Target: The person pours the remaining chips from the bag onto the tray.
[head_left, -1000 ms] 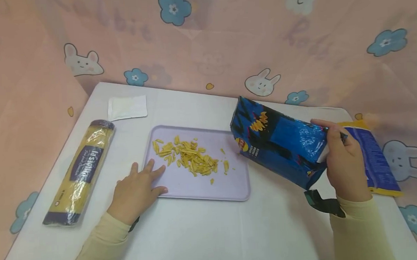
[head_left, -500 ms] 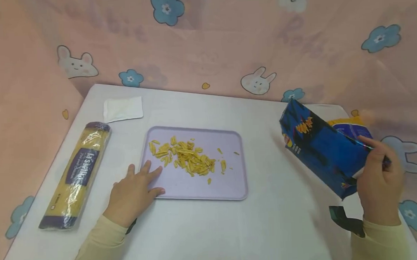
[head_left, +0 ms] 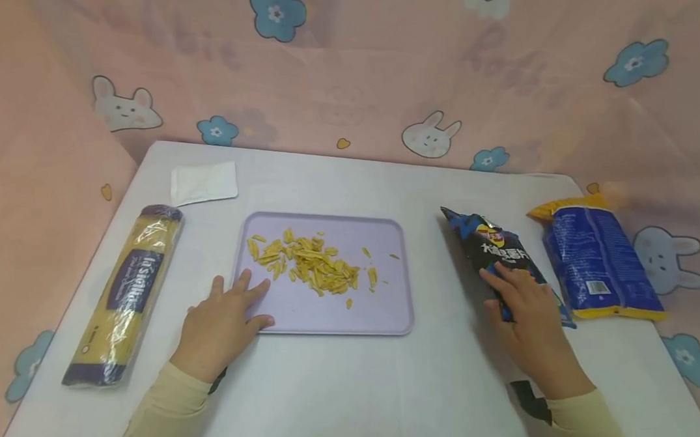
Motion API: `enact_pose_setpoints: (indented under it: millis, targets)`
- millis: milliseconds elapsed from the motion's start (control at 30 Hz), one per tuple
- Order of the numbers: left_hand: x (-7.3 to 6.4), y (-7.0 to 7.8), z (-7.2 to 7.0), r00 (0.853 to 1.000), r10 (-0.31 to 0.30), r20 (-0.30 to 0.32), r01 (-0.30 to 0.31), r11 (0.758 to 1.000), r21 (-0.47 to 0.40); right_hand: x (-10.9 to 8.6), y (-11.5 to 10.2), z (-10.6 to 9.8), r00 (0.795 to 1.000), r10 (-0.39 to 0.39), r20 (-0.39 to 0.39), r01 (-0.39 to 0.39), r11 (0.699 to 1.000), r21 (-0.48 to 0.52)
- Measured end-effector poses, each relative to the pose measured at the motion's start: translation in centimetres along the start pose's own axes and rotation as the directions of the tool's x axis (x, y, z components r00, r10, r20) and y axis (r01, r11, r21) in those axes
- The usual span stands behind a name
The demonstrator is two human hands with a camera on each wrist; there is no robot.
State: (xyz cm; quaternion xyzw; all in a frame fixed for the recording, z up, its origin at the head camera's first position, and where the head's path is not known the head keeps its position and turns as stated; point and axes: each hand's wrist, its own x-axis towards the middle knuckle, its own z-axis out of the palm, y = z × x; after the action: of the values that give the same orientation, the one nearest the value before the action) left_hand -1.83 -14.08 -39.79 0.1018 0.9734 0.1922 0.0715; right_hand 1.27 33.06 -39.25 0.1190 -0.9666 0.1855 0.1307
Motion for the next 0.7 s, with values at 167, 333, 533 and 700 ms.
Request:
enact_pose_setpoints:
  millis: [167,333,533,700]
  targets:
    - [0.2,-0.2,0.2,1.0,-0.002,0.009,0.002,1.0,0.001,-0.5,-1.2,2.0,0.94,0.103,0.325,-0.095,0.995,-0.039]
    - [0.0,-0.3,0.4,0.999,-0.028,0.043,0.028,1.0,0.003,-0.4,-1.7,2.8,0.876,0.153,0.458,-0.143,0.988,-0.055]
    - [-0.2,-0.4,0.1,0.997,-0.023,0.077,0.024,1.0,-0.01,-0.3,-1.6,2.5,0.861,0.134,0.491,-0.15,0.989,-0.006]
    - [0.1,-0.6,-2.6,0.997,-0.001,0.08,0.004,0.999,-0.044,1.7,-1.1,-0.3,0.92,0.119,0.372,-0.182,0.973,0.139]
